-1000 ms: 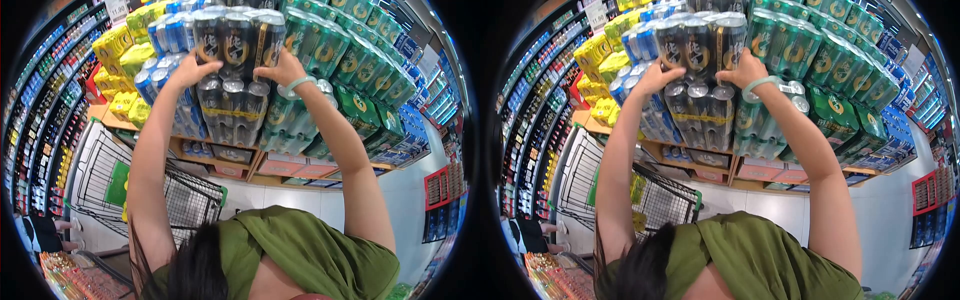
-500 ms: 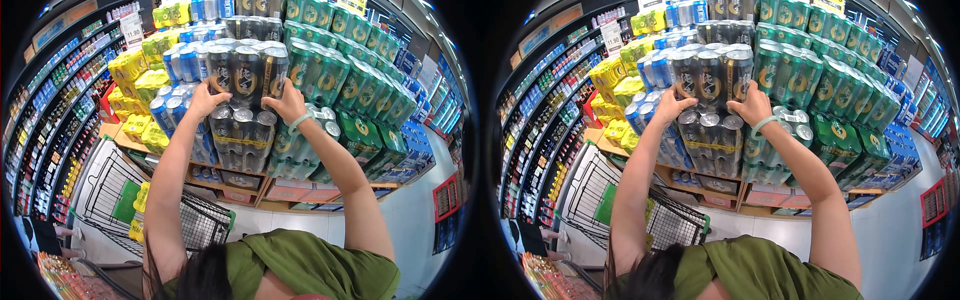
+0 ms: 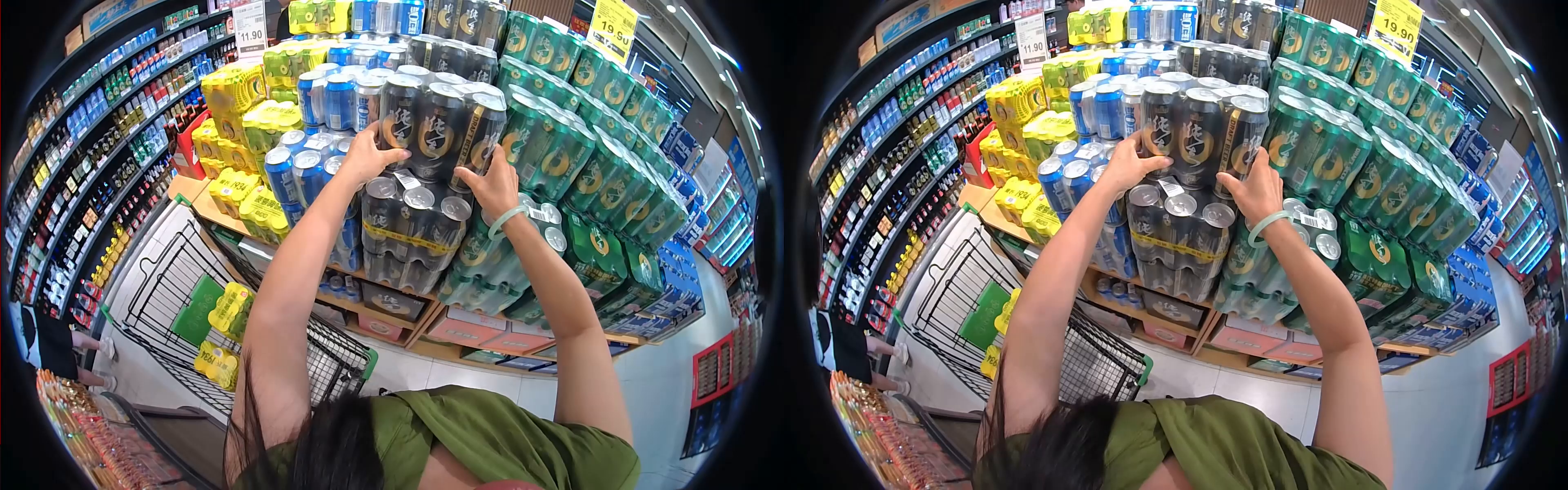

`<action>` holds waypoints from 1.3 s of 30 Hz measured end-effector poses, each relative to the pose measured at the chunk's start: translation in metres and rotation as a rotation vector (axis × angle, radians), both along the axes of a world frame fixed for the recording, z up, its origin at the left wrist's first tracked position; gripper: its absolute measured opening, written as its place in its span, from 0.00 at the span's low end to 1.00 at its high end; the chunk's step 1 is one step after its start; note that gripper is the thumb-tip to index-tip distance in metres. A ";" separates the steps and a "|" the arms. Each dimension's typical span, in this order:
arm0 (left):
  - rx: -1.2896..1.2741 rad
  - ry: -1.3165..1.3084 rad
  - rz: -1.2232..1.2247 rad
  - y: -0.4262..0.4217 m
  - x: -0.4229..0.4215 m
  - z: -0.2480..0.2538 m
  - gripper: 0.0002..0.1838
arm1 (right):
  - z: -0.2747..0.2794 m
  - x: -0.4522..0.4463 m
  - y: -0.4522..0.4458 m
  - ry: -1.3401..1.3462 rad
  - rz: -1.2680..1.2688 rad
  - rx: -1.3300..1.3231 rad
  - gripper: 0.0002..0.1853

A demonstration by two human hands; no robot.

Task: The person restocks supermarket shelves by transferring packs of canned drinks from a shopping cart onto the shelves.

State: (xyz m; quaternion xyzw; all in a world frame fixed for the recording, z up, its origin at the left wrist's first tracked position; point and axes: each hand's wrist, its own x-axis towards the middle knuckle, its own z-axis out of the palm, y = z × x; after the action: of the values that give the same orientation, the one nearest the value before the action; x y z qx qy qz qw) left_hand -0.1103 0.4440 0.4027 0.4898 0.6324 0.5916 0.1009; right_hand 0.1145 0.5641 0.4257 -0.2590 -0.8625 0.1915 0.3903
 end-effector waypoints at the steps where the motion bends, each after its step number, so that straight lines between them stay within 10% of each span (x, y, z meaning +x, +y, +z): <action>1: 0.031 -0.015 -0.014 0.004 -0.004 -0.004 0.33 | -0.001 -0.001 0.002 -0.005 -0.008 -0.002 0.31; 39: -0.027 0.251 0.375 0.040 0.009 -0.001 0.32 | 0.016 -0.031 0.025 -0.469 -0.324 0.248 0.19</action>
State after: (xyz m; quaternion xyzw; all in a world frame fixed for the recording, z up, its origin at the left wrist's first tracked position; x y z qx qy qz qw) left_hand -0.1013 0.4845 0.4012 0.4320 0.7278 0.5260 -0.0838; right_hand 0.0836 0.5896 0.4422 -0.3808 -0.8933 -0.0451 0.2346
